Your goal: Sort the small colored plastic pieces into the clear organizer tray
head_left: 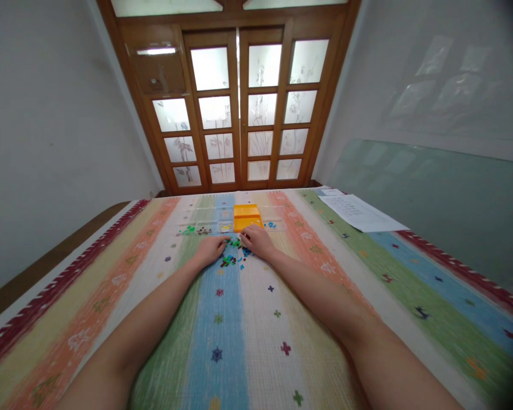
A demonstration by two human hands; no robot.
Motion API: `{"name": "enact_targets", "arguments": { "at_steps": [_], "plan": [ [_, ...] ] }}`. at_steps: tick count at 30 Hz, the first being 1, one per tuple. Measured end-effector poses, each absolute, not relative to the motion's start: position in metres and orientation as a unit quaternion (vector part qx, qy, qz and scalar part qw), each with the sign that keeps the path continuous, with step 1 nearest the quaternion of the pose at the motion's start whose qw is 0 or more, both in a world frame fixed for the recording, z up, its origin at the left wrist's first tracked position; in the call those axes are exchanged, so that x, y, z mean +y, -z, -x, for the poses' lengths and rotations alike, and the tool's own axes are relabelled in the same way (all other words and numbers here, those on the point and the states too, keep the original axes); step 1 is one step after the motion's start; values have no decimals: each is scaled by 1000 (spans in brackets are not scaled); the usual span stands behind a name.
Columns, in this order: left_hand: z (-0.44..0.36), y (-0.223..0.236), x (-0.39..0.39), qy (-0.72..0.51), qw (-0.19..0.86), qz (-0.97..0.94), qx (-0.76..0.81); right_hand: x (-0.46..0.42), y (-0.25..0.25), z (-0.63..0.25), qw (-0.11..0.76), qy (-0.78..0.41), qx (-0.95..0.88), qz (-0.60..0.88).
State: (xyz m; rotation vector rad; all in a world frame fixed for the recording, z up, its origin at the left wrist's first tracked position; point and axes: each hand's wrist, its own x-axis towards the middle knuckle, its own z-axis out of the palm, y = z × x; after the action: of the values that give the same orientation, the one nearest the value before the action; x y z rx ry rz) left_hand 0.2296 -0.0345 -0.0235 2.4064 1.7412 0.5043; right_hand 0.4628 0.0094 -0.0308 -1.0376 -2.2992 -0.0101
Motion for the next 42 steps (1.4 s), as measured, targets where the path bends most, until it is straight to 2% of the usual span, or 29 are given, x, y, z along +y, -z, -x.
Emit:
{"name": "enact_targets", "arguments": {
  "at_steps": [16,26,37,42],
  "plan": [
    [-214,20,-30,-175,47,-776,605,12,29,-466,322,-21,-861,394],
    [-195,28,-19,-301,-1,-753,585,13,36,-466,325,-10,-868,375],
    [-146,23,-8,-386,-2,-566,728,12,34,-466,321,-10,-873,368],
    [-115,32,-1,-439,45,-489,752,10,31,-467,315,-8,-876,366]
  ]
}}
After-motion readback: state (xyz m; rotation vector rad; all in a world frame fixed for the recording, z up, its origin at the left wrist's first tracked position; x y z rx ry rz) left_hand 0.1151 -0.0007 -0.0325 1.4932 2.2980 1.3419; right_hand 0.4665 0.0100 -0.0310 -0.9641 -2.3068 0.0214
